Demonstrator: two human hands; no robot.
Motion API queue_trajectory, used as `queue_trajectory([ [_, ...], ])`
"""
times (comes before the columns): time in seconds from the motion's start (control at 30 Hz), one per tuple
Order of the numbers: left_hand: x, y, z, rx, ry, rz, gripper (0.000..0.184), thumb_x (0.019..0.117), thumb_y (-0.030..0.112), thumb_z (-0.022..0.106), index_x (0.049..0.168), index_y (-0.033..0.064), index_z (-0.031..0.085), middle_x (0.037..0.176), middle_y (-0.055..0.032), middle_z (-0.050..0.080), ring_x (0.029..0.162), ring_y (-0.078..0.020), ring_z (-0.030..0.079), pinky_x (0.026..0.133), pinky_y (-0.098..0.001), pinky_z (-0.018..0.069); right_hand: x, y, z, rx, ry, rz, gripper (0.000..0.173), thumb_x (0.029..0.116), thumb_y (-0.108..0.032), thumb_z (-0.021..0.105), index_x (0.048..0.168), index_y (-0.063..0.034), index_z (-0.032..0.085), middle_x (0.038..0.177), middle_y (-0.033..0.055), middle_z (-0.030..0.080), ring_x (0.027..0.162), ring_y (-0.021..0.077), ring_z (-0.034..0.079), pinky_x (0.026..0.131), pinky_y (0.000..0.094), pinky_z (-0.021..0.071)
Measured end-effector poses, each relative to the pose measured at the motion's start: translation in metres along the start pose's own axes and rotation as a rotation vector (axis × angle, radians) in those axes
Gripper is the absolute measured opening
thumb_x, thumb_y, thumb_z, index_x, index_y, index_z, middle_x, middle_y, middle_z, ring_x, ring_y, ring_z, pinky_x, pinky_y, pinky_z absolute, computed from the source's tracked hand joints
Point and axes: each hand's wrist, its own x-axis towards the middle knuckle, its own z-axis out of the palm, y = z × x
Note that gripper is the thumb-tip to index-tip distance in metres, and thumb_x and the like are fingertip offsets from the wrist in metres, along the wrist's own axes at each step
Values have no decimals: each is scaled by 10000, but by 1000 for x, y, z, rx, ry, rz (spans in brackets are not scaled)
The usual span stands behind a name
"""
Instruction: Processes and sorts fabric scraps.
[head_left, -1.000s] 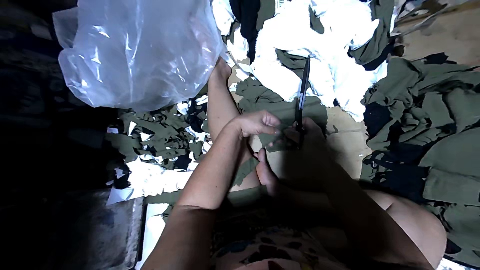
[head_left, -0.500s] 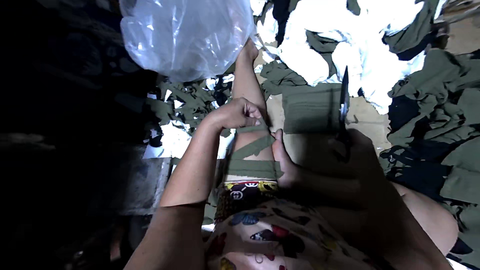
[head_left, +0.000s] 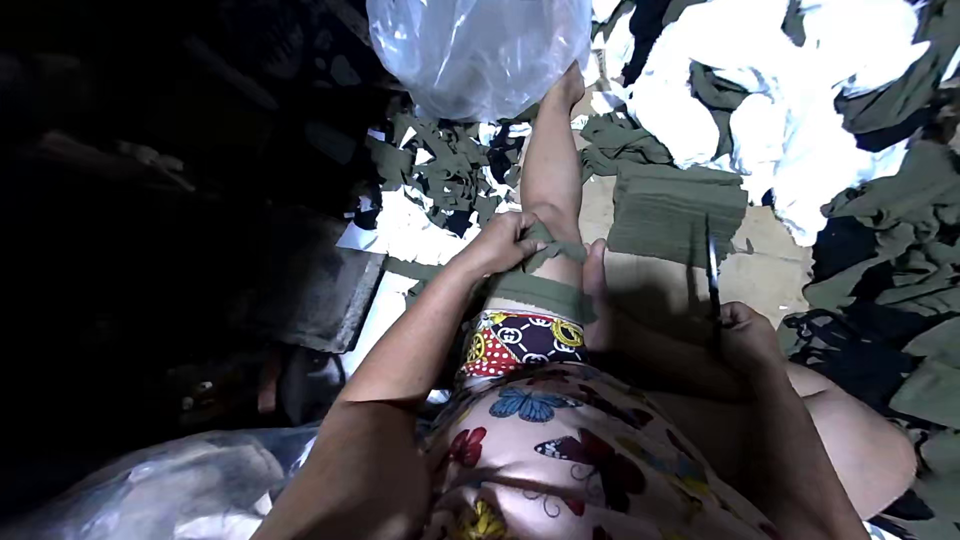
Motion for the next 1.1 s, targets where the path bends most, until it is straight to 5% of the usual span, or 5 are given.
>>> queue_trajectory([
  [0.3, -42, -25, -10, -52, 202, 93, 135, 974, 109, 673, 976, -26, 673, 886, -138, 675, 798, -213, 651, 796, -434, 535, 8, 7, 11, -42, -11, -65, 228, 903, -129, 744, 1037, 26, 644, 865, 164, 647, 789, 282, 627, 750, 549, 511],
  [0.4, -51, -6, 3, -44, 232, 174, 182, 957, 77, 676, 1064, -69, 696, 1058, -204, 701, 979, -277, 687, 932, -452, 543, 9, 9, 13, -14, -4, -65, 240, 907, -132, 755, 1048, 31, 647, 864, 169, 663, 747, 284, 656, 720, 550, 552],
  [0.57, -55, 8, 70, 387, 53, 132, 267, 909, 235, 758, 1131, 92, 725, 1152, -155, 652, 1117, -355, 619, 928, -531, 531, 5, 12, 16, 26, 20, -83, 194, 909, -100, 742, 1012, 25, 635, 829, 141, 659, 690, 246, 641, 667, 513, 559],
  [0.93, -45, 9, 41, -276, 323, 109, 205, 1006, 82, 607, 1084, -101, 658, 1059, -248, 677, 1013, -342, 673, 938, -497, 529, 1, 10, 19, 4, 42, -71, 209, 912, -84, 746, 1030, 36, 622, 810, 127, 630, 647, 201, 610, 635, 458, 553],
  [1.1, -23, 46, 90, -493, 318, 261, 242, 988, 94, 619, 1110, -112, 652, 1006, -234, 693, 961, -287, 681, 906, -445, 545, 2, 11, 20, 28, 45, -49, 195, 926, -69, 723, 1055, 35, 620, 820, 108, 637, 623, 158, 608, 614, 399, 562],
])
